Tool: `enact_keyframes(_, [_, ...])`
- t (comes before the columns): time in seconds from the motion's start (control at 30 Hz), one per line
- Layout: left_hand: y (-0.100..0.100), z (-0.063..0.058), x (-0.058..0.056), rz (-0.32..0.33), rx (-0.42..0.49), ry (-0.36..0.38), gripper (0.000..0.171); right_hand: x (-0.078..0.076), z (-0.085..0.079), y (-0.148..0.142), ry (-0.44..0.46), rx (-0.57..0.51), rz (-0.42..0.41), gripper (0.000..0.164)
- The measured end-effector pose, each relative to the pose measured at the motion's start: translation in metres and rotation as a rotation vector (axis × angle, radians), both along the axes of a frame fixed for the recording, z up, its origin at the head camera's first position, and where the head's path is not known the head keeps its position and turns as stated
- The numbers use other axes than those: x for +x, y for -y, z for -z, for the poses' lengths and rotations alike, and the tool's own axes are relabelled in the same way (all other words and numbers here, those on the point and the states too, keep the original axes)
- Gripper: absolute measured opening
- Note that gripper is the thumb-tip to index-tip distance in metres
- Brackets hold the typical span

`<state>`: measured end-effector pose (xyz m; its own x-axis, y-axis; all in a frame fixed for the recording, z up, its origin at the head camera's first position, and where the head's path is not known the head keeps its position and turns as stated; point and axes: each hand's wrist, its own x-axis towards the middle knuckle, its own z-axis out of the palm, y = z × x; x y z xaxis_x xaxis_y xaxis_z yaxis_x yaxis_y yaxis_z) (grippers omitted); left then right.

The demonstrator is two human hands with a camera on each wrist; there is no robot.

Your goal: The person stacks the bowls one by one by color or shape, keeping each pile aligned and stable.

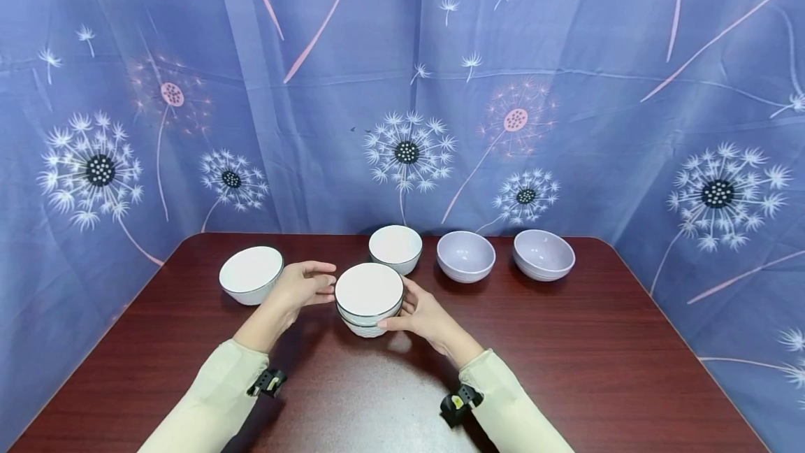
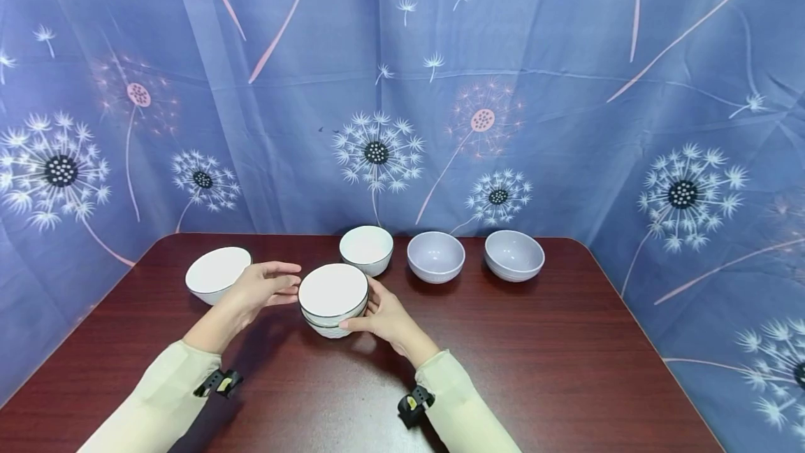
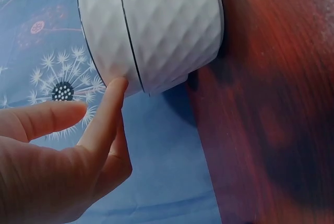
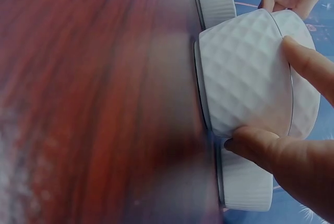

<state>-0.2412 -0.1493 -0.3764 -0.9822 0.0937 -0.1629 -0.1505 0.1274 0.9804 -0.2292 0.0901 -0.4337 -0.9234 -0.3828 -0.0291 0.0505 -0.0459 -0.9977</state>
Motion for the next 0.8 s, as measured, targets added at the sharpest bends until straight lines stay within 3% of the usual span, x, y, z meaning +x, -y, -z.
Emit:
enact_keyframes(0.33, [0.010, 0.003, 0.002, -0.011, 0.027, -0.014, 0.041, 0.000, -0.001, 0.001, -0.003, 0.029, 0.018, 0.098])
enact_keyframes(0.8, [0.044, -0.002, 0.000, -0.112, 0.058, -0.045, 0.048, 0.000, -0.006, 0.003, -0.071, 0.101, 0.049, 0.103])
